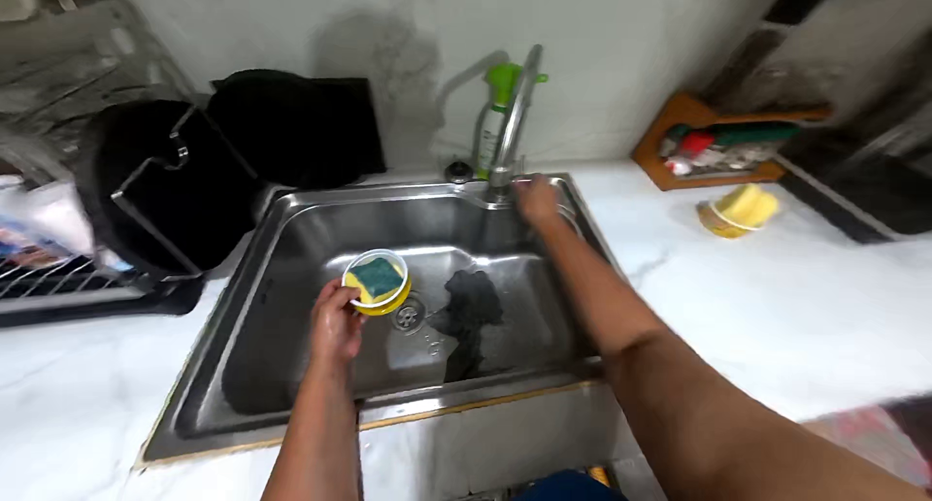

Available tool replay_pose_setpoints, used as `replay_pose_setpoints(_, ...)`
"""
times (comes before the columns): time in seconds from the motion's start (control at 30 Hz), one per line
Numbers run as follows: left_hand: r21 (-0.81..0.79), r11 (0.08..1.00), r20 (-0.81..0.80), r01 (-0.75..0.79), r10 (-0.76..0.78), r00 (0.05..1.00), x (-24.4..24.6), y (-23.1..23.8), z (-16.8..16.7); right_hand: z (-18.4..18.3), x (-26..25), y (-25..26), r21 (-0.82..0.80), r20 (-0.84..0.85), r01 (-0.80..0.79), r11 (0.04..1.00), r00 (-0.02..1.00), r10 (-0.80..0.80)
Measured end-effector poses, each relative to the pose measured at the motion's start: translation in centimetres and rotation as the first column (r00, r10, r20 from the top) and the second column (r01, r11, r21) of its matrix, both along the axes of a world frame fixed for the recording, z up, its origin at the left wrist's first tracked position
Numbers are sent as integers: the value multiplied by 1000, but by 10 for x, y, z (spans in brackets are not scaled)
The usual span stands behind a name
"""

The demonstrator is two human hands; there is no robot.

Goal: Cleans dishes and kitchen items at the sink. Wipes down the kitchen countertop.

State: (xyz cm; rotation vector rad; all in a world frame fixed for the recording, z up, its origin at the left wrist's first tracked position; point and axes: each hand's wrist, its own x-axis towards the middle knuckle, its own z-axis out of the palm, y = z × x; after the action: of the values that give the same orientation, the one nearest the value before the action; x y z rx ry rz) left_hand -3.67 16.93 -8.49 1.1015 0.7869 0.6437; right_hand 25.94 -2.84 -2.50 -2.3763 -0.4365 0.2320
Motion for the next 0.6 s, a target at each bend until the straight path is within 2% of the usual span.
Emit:
replay_pose_setpoints(0.07, 14, 983, -81, 185, -183, 980, 3, -11, 3, -16, -57, -7, 137, -75, -204, 969, 974, 215)
replay_pose_setpoints(0.1, 23, 958, -113, 285, -281, 953, 4, -18, 4, -25, -84, -10, 213, -221, -325, 921, 903, 370)
replay_pose_setpoints(0.13, 28, 924, -125, 380, -374, 919, 5, -24, 5, -30, -107, -14, 335, -376, -397, 855, 775, 507)
replay_pose_setpoints(0.2, 9, 843, -87, 538, -535, 840, 6, -38, 4, -36, -135, -23, 531, -528, -383, 756, 548, 649)
replay_pose_setpoints(0.27, -17, 748, 5, 664, -664, 748, 7, -50, 1, -40, -142, -38, 627, -540, -310, 715, 489, 685)
replay_pose_setpoints(0.33, -15, 639, 94, 769, -765, 638, 9, -52, -4, -31, -137, -61, 648, -546, -218, 730, 535, 645)
replay_pose_setpoints(0.4, 15, 599, 16, 800, -800, 599, 11, -53, -5, -24, -119, -95, 617, -572, -106, 779, 621, 537)
replay_pose_setpoints(0.5, 65, 660, -211, 748, -724, 657, 7, -48, -2, -28, -67, -144, 563, -566, 116, 818, 776, 280)
replay_pose_setpoints(0.6, 88, 740, -293, 667, -620, 727, 4, -40, 1, -22, -5, -172, 538, -538, 330, 776, 843, 14)
